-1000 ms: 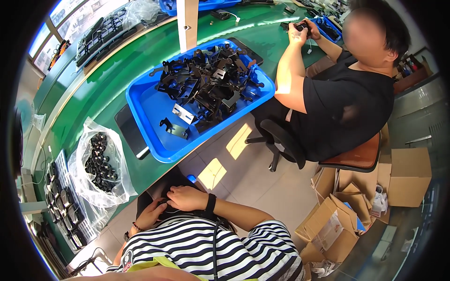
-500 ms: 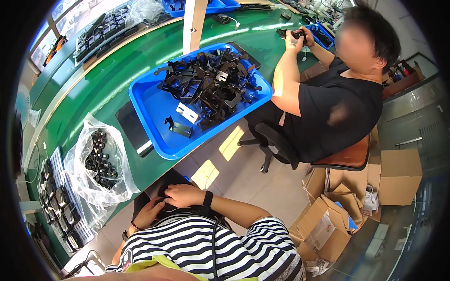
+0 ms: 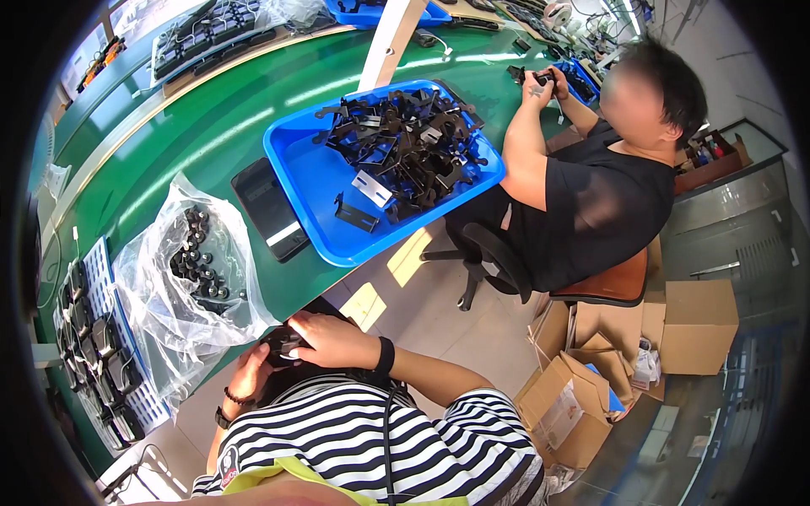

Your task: The person assembles a device by picking up a black housing and a wire, fitting the wire into the housing, and pressing the components together. They then pick up a black bracket from a blue tray, attach it to the housing, and place the unit onto a blue and white tray.

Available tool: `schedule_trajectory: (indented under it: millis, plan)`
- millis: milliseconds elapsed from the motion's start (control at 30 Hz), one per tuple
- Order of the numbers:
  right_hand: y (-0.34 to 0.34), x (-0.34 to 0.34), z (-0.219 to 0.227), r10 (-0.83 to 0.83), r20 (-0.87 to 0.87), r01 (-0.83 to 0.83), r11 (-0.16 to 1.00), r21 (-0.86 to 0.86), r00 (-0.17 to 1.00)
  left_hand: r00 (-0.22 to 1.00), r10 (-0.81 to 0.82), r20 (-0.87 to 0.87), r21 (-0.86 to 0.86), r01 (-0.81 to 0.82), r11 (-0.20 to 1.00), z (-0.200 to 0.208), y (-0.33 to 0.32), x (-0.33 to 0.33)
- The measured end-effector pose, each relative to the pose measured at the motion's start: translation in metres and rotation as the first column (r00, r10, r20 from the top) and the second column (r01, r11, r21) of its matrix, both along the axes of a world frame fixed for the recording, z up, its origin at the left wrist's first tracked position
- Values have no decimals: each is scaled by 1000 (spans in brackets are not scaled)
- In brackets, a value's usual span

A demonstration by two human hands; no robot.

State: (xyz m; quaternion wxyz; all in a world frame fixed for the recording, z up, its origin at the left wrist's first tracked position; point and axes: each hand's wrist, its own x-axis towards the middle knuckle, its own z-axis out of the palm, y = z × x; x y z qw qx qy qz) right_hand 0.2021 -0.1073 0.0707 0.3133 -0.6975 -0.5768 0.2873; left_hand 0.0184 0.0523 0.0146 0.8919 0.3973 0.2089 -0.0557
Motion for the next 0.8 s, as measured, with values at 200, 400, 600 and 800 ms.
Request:
schedule_trajectory:
  millis: [200, 400, 600, 800]
  plan:
    - [-2, 14, 92, 163, 134, -168, 985, 34, 978, 969, 0, 246, -33, 8, 999, -2, 8, -2]
    - [46, 50, 206, 126, 320, -180, 973, 144, 939, 972, -162, 171, 82, 149, 985, -35, 9, -23]
    - [197, 119, 182, -97, 375, 12, 975, 221, 922, 974, 45, 221, -298, 23, 954, -90, 11, -38]
    - [336, 188, 101, -107, 408, 157, 983, -92, 907, 971, 138, 196, -340, -65, 938, -86, 6, -39]
